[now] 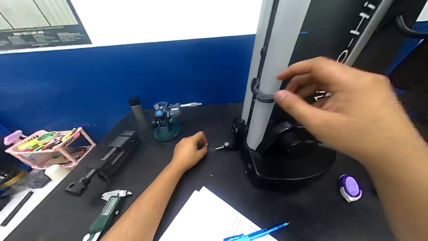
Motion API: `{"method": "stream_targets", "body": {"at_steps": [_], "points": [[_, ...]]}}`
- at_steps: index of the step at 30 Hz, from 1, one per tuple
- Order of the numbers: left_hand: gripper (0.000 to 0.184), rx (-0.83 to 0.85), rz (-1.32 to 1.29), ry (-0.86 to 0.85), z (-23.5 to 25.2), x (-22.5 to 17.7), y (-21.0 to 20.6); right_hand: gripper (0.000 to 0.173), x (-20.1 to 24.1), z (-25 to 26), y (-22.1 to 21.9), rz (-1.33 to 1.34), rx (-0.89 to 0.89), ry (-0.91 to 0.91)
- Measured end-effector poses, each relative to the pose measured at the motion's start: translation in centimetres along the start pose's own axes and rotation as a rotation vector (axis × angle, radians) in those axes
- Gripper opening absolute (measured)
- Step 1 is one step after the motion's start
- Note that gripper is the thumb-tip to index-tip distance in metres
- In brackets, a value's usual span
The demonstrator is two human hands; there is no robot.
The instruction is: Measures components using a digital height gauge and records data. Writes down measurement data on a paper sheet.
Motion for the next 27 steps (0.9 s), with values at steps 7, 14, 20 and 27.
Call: {"method": "stream_targets", "body": {"at_steps": [7,14,20,27], "points": [[0.008,0.0,-0.048,-0.092,0.0,0.3,-0.1,0.024,-1.0,-0.1,-2.1,0.075,-0.005,0.119],[0.005,-0.008,-0.046,-0.14,-0.1,-0.1,-0.6,0.018,-1.2,0.0,-2.3,0.137,-0.027,0.111],[0.005,-0.004,-0.049,-0.152,-0.2,-0.1,-0.5,0.017,-1.1,0.0,-2.2,0.153,-0.031,0.1],[0.005,-0.003,-0.043,-0.132,-0.3,-0.3,-0.6,0.017,-1.1,0.0,-2.2,0.139,-0.025,0.105]]}}
Point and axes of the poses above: each hand's wrist, its own z-axis towards the middle knuckle, its own y-axis out of the back of the hand, x = y × z, the point moved 2 cm from there along z, towards the middle knuckle, and after that the axes turned 11 degrees about -z, right-handed, at the moved point
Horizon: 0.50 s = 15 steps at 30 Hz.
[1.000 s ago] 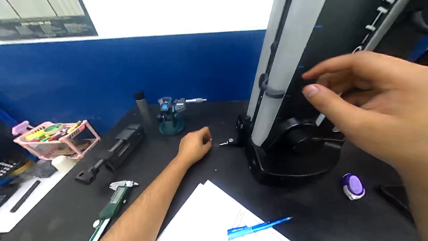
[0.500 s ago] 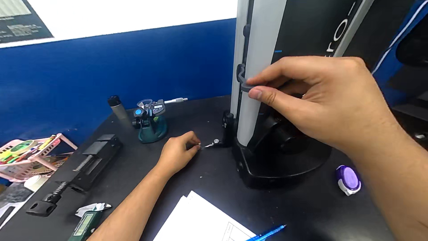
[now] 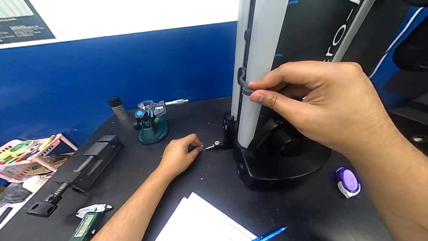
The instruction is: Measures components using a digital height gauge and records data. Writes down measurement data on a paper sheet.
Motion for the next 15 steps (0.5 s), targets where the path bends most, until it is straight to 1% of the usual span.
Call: {"method": "stream_targets", "body": {"at_steps": [7,11,14,15], "points": [[0.004,-0.009,0.003,0.003,0.1,-0.1,-0.1,0.018,-0.1,0.1,0.2,-0.01,0.021,0.012],[0.007,0.003,0.008,-0.013,-0.4,0.5,0.3,0.025,0.2,0.1,0.8,-0.039,0.121,0.019],[0.016,-0.001,0.015,-0.094,-0.4,1.2,0.3,0.027,0.3,0.2,3.0,-0.069,0.195,-0.009],[0.019,0.028,-0.003,-0.11,-0.3,1.1,0.3,0.026,0.0,0.1,4.3,-0.075,0.234,-0.032]]}}
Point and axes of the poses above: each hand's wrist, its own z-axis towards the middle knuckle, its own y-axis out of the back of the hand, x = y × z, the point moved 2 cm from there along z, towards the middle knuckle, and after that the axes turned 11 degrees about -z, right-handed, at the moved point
